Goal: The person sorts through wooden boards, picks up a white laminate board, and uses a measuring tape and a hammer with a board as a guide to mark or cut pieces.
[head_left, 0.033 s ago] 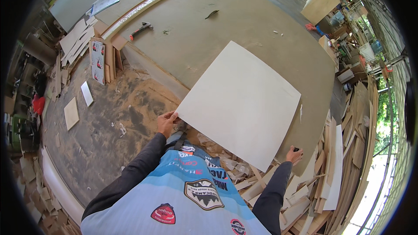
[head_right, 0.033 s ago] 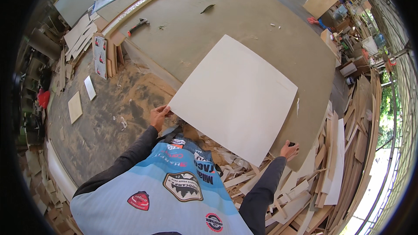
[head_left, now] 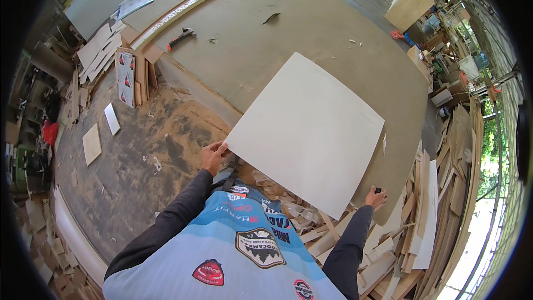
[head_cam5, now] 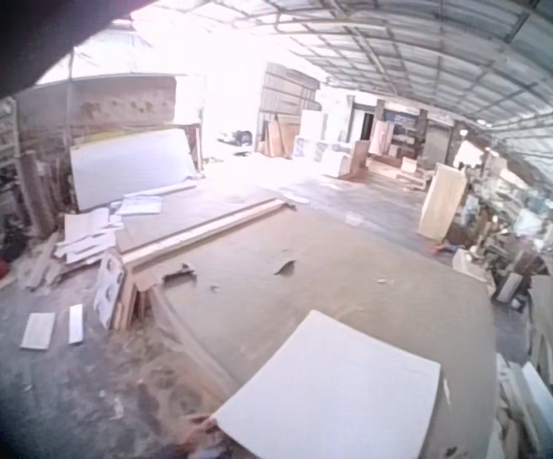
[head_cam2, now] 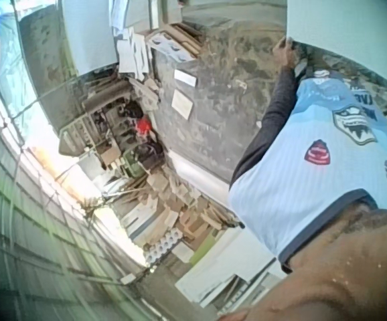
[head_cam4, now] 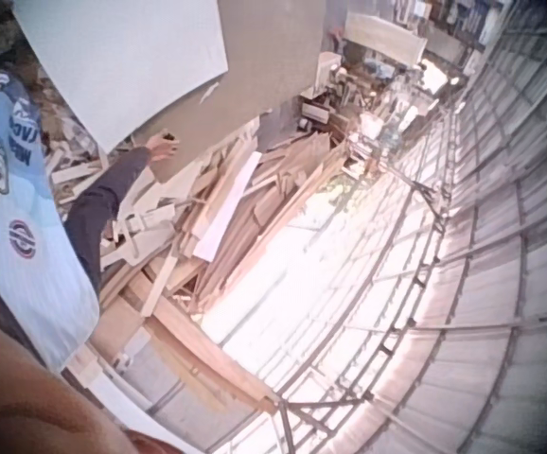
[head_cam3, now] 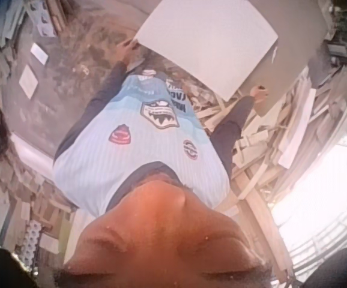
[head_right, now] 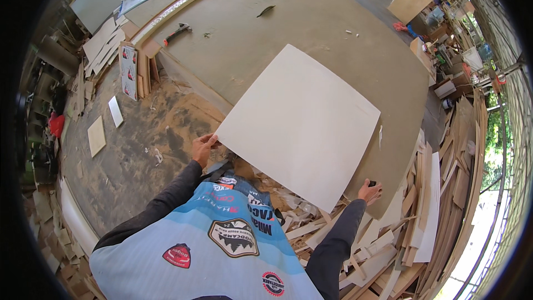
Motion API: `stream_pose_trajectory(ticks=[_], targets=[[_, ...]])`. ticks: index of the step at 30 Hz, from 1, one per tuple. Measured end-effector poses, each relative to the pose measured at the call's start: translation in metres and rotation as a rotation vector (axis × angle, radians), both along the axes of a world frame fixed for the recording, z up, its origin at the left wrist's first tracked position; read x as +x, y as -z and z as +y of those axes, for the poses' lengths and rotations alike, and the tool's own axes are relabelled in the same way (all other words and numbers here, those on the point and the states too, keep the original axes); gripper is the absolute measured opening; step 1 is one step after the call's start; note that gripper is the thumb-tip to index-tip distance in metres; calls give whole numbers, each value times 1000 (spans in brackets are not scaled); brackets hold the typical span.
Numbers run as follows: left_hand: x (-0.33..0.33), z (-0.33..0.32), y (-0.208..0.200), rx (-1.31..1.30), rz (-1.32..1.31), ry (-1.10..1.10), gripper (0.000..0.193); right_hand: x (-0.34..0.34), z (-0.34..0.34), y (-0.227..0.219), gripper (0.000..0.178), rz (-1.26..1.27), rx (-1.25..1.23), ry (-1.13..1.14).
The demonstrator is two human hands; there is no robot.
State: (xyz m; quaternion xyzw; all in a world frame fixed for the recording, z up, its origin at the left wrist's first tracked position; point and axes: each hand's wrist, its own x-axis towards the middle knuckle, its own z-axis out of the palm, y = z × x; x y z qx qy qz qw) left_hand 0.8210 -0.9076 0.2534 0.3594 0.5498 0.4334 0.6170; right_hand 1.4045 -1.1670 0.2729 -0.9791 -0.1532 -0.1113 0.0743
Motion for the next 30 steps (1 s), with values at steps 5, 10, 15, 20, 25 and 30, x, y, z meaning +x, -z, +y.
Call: stream_pose_trajectory(ticks=[5,10,15,20,25,30], targets=[[-12,24,13,6,138,84,32,-26,18,-6,61,-4,-34,60],[-7,64,22,-306,-41,82,29,-74,13,-17,48,-356,115,-61],[5,63,35,-585,-532,-15,19,-136,-10,-7,39,142,455,-217],[-10,77,62,-573,-369,67,16,-175,-23,13,38,127,569,-312],[-23,65,83,-514,-360,-19,17,-169,-16,28,42,360,656,-204],[-24,-5,54,-524,-625,10,26,-150,-31,46,53,481,445,-137]])
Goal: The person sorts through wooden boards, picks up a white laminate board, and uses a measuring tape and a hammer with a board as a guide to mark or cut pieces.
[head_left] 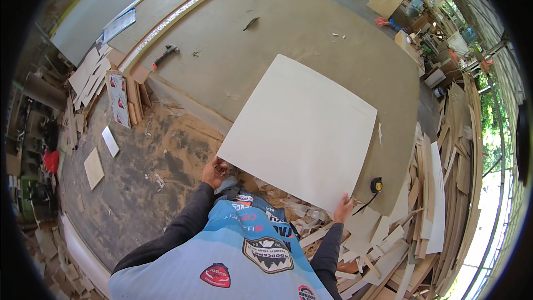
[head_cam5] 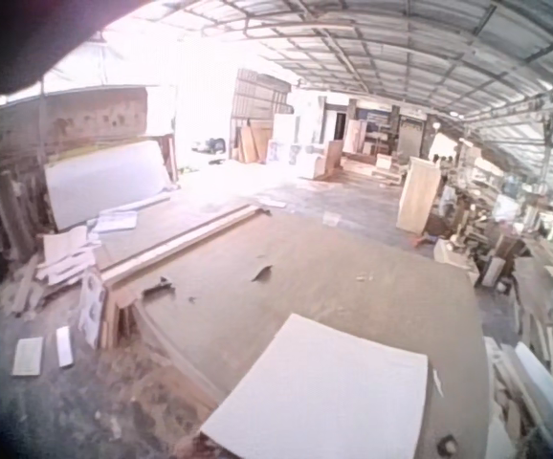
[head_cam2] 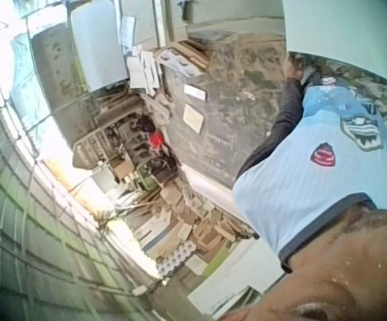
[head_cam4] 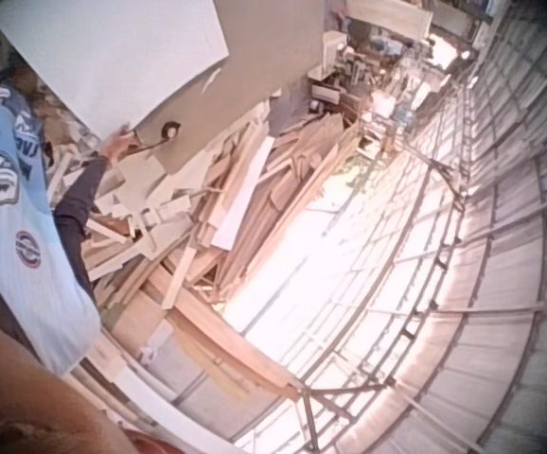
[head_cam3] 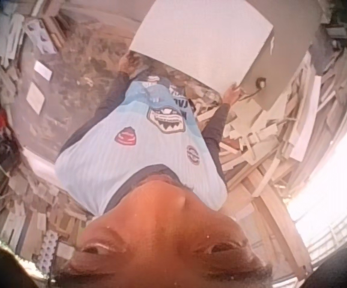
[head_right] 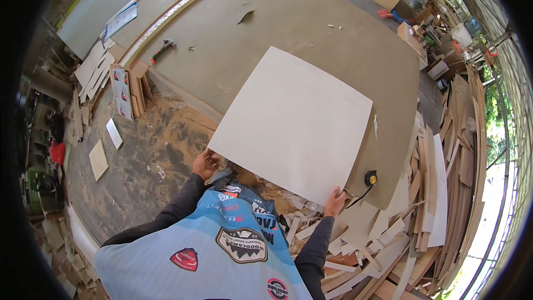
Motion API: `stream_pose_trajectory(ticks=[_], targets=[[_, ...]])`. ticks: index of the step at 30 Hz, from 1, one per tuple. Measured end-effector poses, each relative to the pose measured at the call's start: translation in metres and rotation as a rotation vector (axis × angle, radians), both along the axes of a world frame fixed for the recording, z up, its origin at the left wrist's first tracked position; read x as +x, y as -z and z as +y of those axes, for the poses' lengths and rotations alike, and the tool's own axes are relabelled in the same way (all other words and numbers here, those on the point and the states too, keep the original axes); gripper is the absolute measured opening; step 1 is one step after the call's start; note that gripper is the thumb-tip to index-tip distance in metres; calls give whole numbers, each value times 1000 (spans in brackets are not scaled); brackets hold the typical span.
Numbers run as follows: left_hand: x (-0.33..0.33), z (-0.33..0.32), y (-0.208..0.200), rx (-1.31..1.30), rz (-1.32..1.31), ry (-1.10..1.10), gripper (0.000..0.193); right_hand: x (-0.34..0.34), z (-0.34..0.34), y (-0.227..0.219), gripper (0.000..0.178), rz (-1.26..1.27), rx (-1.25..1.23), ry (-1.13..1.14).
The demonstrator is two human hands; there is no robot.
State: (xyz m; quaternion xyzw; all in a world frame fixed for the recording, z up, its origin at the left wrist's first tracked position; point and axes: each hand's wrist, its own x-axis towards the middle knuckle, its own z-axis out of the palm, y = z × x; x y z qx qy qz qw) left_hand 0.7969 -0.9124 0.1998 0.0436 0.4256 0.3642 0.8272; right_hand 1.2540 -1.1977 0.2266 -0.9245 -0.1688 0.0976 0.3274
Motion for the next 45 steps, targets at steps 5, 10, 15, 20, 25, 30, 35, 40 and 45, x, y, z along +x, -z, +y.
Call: stream_pose_trajectory(ticks=[5,10,15,20,25,30,35,40,45], targets=[[19,-13,-49,73,84,-1,44,-18,-5,-4,59,1,39,12],[21,-2,-18,150,127,-40,52,-43,-25,9,60,88,48,77],[17,39,-26,110,173,48,63,-99,6,-9,61,86,117,153],[51,62,-43,79,201,164,65,-157,33,15,60,218,246,280],[57,39,-45,36,132,220,63,-228,84,-43,56,572,499,479],[28,6,-53,-82,-83,460,68,-299,121,-25,59,636,656,558],[-55,59,-60,21,-17,865,67,-366,150,-16,58,703,792,530],[-158,119,-69,106,196,796,56,-400,185,-32,51,-73,28,711],[-259,187,-78,106,265,412,48,-433,256,-83,39,-446,144,280]])
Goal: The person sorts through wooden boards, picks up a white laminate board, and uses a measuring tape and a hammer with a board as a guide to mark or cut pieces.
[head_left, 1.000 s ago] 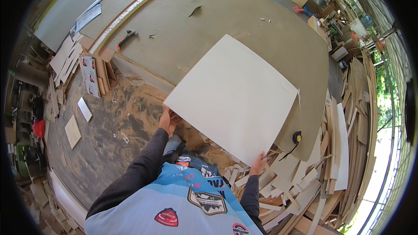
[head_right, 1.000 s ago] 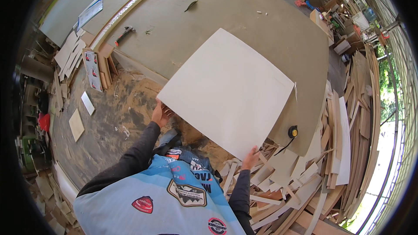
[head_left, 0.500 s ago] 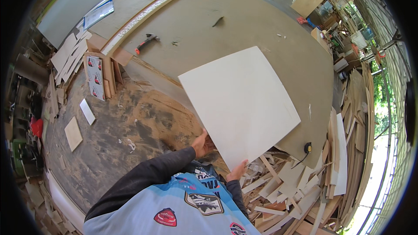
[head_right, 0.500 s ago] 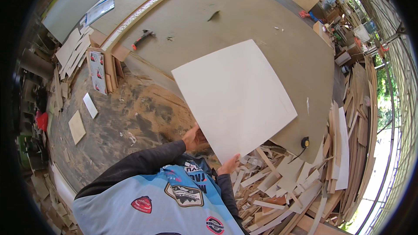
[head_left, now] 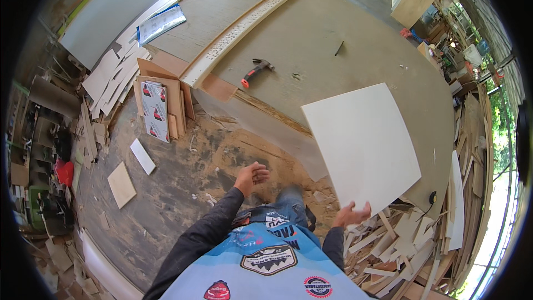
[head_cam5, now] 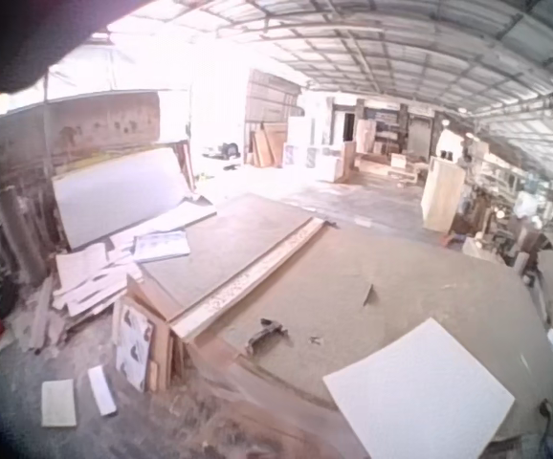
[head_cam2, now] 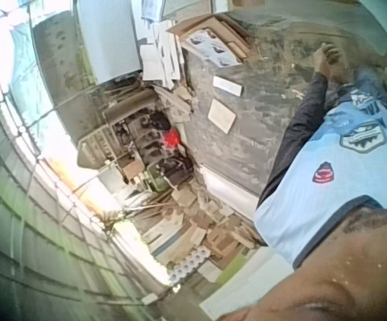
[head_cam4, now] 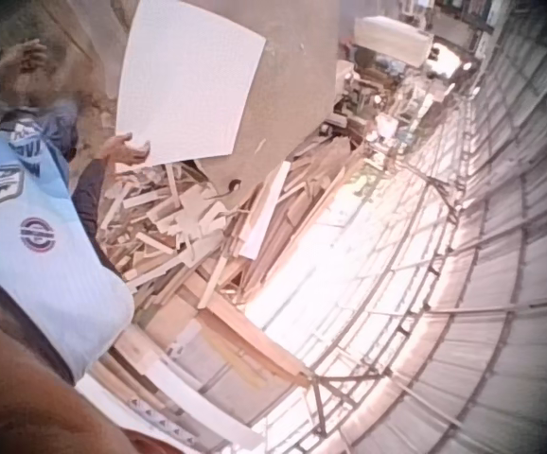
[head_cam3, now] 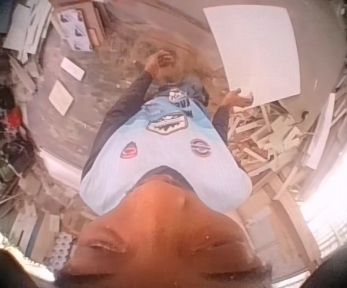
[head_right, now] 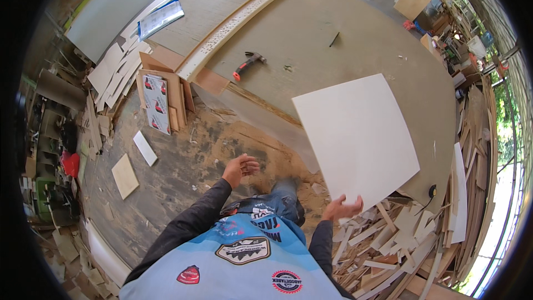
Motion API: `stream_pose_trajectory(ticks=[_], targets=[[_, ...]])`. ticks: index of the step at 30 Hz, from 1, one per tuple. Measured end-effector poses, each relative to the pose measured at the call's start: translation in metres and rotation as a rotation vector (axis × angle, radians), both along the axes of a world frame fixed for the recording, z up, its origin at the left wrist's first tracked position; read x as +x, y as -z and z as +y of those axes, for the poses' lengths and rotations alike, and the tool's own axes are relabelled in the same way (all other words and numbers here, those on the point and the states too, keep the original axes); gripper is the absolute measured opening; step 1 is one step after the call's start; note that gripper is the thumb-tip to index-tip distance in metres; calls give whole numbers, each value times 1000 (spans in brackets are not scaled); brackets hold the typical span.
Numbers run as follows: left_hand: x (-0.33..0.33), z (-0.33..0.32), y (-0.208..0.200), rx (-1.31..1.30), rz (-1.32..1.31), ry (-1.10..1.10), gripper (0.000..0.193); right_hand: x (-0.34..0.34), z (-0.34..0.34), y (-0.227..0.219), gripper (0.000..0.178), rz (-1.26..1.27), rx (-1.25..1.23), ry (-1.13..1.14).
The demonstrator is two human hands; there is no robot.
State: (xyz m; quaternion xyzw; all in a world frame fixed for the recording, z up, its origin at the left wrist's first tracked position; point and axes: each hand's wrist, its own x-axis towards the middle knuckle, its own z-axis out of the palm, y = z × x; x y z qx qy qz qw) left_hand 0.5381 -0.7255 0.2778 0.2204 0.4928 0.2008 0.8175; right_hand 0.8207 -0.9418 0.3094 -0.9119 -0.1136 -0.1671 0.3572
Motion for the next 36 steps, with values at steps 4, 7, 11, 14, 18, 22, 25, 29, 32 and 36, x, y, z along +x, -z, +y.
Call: stream_pose_trajectory(ticks=[4,7,11,14,18,22,25,29,32,36], targets=[[-44,49,14,48,-23,-235,40,-23,97,23,25,373,196,-575],[-62,80,-2,108,-78,-325,40,-50,175,37,22,434,55,-865],[-111,113,-5,209,-45,-417,40,-97,291,33,26,476,-59,-1045],[-161,134,5,209,68,-538,38,-121,379,37,38,329,-88,-1045],[-222,151,7,175,231,-679,35,-150,466,37,55,303,-216,-791],[-236,184,-9,281,423,-626,32,-166,494,16,56,549,-217,-696],[-225,236,-13,446,495,-531,33,-176,473,20,61,884,-350,-767],[-197,326,-29,873,794,-175,42,-208,443,99,67,1265,-476,-1026],[-166,397,-36,1158,990,161,64,-213,462,72,68,1673,-45,-962],[-104,454,-52,1170,1163,471,94,-217,486,75,48,1801,400,-833]])
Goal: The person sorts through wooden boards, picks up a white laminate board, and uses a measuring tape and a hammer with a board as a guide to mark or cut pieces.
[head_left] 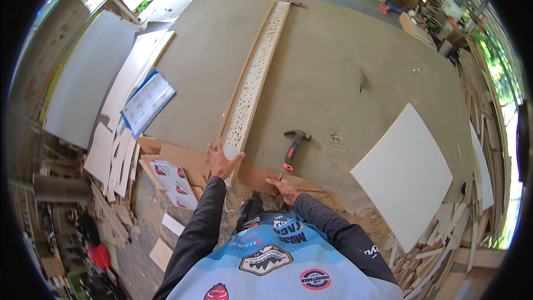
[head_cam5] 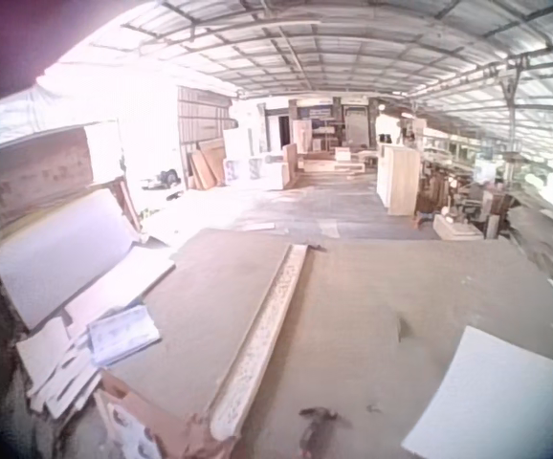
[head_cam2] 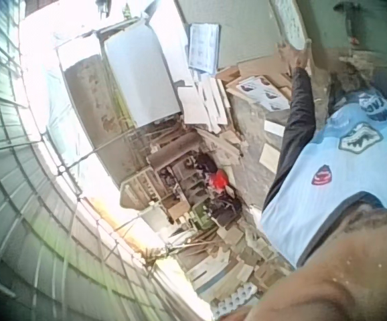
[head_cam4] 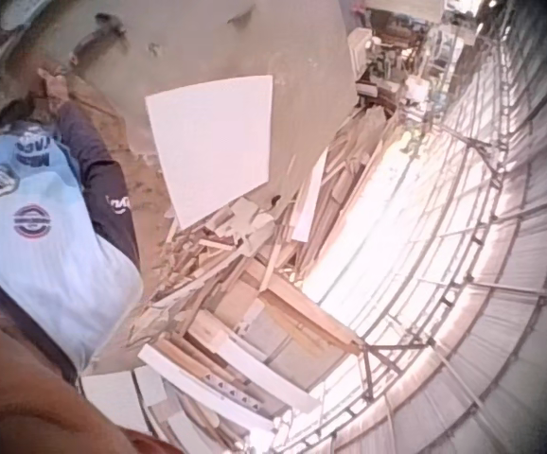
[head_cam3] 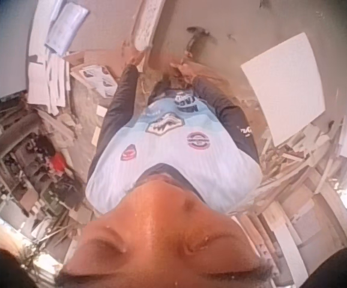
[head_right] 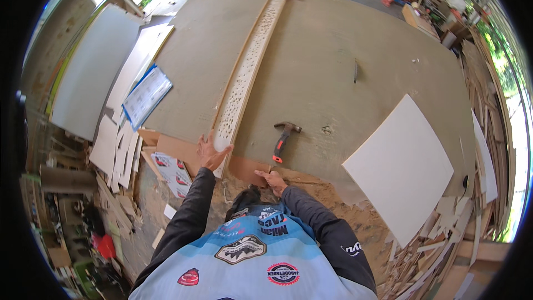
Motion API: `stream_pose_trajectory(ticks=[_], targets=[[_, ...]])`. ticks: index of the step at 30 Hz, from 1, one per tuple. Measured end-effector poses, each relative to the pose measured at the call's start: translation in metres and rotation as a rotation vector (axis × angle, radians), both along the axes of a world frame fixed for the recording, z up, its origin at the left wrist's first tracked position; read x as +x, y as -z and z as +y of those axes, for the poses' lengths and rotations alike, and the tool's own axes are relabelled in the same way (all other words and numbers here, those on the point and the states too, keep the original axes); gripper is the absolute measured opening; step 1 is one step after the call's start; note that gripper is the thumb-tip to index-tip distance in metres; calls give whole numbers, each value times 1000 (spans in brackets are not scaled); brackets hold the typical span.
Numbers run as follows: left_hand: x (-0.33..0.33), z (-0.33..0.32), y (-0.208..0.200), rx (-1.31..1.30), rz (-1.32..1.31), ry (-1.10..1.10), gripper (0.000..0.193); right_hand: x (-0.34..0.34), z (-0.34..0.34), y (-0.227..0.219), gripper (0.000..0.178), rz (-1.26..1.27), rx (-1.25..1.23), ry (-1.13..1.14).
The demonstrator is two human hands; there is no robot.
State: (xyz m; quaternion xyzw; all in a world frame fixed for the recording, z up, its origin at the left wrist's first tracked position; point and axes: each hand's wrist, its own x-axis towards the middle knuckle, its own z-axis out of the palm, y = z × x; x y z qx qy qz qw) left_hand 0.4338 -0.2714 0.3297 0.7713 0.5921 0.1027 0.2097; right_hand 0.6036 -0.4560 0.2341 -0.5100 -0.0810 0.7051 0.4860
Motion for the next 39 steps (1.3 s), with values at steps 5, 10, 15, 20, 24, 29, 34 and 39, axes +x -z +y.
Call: stream_pose_trajectory(ticks=[5,10,15,20,24,29,34,39], targets=[[25,11,13,-80,172,50,111,-16,-10,1,41,-241,74,136],[-8,39,24,-247,-107,123,112,-35,-3,-94,47,-856,85,-110],[-25,94,24,-319,-155,276,90,-58,31,-182,38,-827,632,-102],[-7,116,-6,-293,-339,262,61,-28,62,-133,41,-1454,181,320],[-28,138,16,-561,-572,200,51,10,52,-64,50,-1803,-520,266],[-37,148,11,-699,-662,234,42,15,64,-62,47,-1665,-486,158],[-27,141,8,-568,-608,248,45,21,73,-52,37,-1301,-321,480],[-22,136,2,-492,-621,151,53,-24,112,-95,34,-30,-37,910]])
